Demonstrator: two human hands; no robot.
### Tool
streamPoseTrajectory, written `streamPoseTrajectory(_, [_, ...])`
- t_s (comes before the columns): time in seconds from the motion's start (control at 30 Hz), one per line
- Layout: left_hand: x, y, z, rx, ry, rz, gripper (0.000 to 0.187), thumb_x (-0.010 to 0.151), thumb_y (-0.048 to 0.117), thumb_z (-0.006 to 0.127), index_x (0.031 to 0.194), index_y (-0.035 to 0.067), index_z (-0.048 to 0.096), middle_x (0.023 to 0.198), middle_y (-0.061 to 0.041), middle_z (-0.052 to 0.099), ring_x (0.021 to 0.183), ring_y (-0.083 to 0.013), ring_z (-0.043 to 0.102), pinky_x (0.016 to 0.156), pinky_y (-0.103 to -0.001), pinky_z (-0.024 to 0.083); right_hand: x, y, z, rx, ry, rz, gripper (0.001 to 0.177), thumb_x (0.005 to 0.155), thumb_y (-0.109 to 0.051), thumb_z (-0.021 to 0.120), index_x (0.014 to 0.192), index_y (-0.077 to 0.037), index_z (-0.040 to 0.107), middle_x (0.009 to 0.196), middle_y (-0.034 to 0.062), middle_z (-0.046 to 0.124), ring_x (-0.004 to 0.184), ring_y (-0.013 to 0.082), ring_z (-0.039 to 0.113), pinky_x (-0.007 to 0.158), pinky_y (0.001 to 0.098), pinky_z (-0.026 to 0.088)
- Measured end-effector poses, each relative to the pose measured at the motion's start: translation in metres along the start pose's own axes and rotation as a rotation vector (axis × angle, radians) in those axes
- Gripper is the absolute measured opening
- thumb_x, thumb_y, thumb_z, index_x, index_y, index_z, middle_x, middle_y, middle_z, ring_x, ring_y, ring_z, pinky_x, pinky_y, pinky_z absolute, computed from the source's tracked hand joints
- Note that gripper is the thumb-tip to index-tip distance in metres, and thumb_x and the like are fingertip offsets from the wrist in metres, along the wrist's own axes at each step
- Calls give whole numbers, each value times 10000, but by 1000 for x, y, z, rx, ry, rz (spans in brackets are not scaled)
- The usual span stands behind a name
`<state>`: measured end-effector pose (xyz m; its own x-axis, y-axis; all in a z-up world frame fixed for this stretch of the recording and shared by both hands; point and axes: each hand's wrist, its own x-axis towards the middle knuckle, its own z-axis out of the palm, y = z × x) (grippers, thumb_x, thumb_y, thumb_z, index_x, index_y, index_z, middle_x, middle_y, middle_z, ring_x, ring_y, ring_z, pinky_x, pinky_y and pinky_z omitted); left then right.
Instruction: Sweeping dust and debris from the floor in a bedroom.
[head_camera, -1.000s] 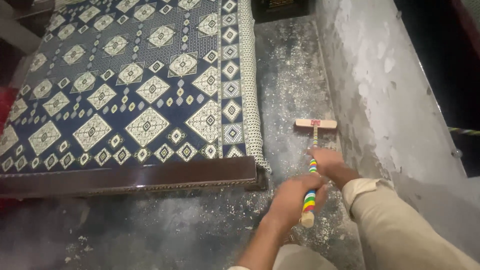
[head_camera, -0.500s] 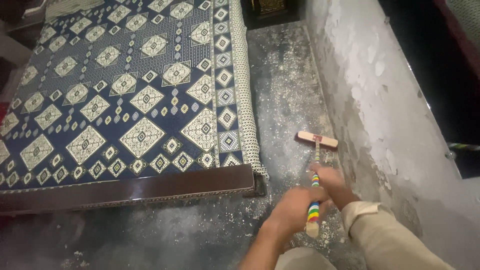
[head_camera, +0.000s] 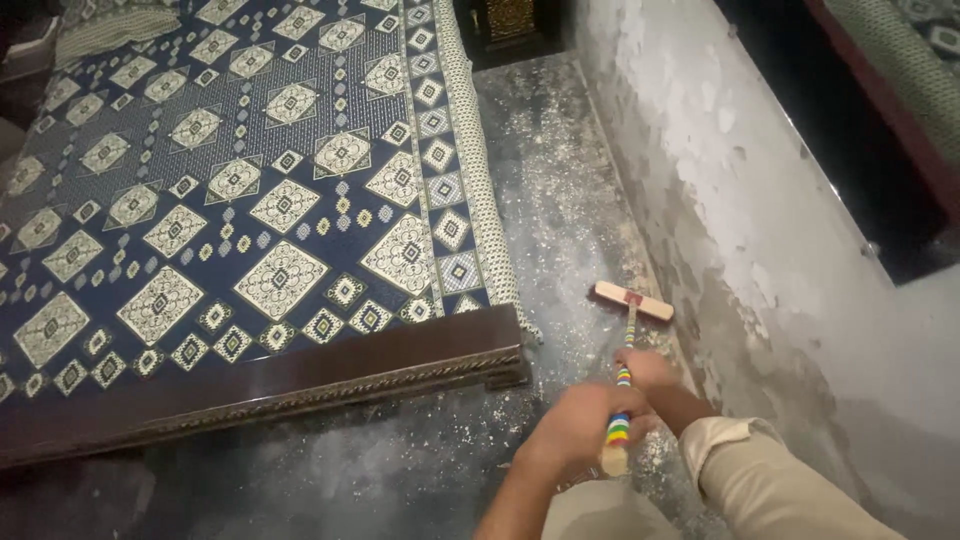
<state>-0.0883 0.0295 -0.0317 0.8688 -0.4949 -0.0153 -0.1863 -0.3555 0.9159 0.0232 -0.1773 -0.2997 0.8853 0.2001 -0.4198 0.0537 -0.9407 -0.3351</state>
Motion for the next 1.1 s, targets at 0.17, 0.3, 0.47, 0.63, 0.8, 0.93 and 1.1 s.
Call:
streamPoseTrajectory(0.17, [-48,1,-15,6,-46,44,180,932,290,704,977,115,710,883,-116,724,801,-299,695,746,-373,541,-57,-44,6,-94,-86,54,311,839,-364,698,1114,-220,722,1106,130,738,1068,339,726,904,460,576])
streamPoseTrajectory(0.3, [-93,2,-18,-69,-142,-14,205,936,318,700,965,115,713,878,-104,730,788,-273,721,745,-355,567,-88,-48,53,-34,-80,88,386,774,-345,749,1139,-219,722,1129,139,736,1100,336,706,932,450,561])
streamPoseTrajectory(0.47, [-132,-26,-8,9,-125,284,198,940,320,694,927,124,712,960,-73,762,871,-231,723,796,-345,560,-132,-60,86,33,-16,112,294,865,-339,642,1073,-158,744,1080,150,749,1021,353,730,867,470,572])
streamPoseTrajectory(0.63, [-157,6,-24,-25,-233,38,261,890,381,663,857,128,721,840,-59,744,752,-237,726,716,-346,562,-199,-124,47,31,-39,87,404,794,-467,691,1059,-169,758,1039,140,755,1035,350,719,884,459,568])
streamPoseTrajectory(0.8, [-175,15,-39,80,-218,89,289,913,408,670,850,129,710,776,-97,688,701,-281,669,681,-374,531,-214,-135,53,5,20,76,386,812,-461,682,1033,-150,747,985,146,759,993,343,733,862,462,573])
streamPoseTrajectory(0.93, [-171,26,-46,29,-137,91,280,901,399,679,840,126,691,735,-115,663,656,-293,670,631,-387,518,-192,-115,62,-132,62,71,368,807,-441,691,1034,-154,734,983,137,755,990,329,730,835,455,588])
streamPoseTrajectory(1.1, [-148,41,-58,93,-144,110,263,915,391,701,870,132,716,738,-125,669,689,-301,675,650,-380,524,-189,-122,30,-20,187,48,346,788,-422,670,1043,-195,727,951,124,764,937,335,737,797,462,584])
